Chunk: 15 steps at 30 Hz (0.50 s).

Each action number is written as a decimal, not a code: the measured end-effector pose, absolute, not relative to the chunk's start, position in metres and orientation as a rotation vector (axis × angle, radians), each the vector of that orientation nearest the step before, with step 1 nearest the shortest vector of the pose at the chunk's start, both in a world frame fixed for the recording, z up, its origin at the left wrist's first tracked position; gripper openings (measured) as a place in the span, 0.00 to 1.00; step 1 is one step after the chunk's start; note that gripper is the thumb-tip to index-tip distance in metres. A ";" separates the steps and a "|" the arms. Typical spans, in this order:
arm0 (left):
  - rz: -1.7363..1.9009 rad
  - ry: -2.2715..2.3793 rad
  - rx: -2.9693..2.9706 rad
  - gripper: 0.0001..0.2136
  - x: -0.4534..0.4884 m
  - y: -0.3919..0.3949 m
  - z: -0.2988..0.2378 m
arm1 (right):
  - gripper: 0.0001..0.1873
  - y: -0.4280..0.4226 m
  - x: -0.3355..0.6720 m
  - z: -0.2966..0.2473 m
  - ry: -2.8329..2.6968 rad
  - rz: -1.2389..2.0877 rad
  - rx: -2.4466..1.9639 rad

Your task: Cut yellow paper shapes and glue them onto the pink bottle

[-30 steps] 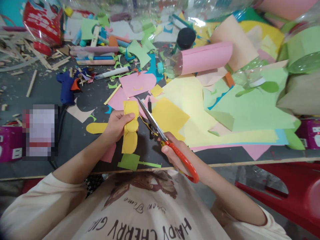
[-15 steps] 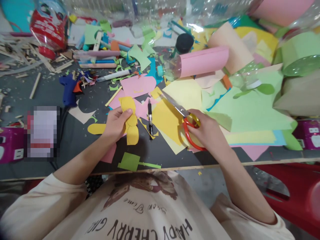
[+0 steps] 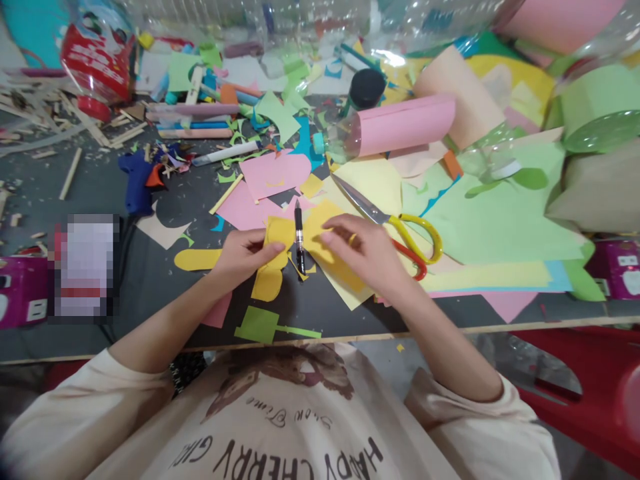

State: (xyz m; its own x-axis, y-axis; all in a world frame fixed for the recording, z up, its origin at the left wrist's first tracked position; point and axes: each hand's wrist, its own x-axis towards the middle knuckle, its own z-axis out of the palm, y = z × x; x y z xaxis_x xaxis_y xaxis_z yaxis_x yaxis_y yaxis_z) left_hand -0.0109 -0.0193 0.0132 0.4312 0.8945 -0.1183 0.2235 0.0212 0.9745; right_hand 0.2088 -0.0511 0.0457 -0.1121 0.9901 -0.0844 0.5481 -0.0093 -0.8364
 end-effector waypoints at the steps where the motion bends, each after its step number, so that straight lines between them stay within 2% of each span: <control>1: 0.658 1.030 1.560 0.22 -0.011 -0.020 0.013 | 0.20 -0.047 0.198 0.041 -1.711 1.129 -1.499; 3: 0.587 1.001 1.657 0.21 -0.011 -0.019 0.012 | 0.23 -0.039 0.179 0.030 -1.716 1.264 -1.315; 8: 0.608 1.021 1.603 0.22 -0.010 -0.018 0.014 | 0.21 -0.025 0.160 0.008 -1.582 1.386 -1.139; 15: 0.728 1.032 1.245 0.13 -0.015 -0.010 0.017 | 0.22 -0.020 0.171 -0.005 -1.168 1.466 -1.128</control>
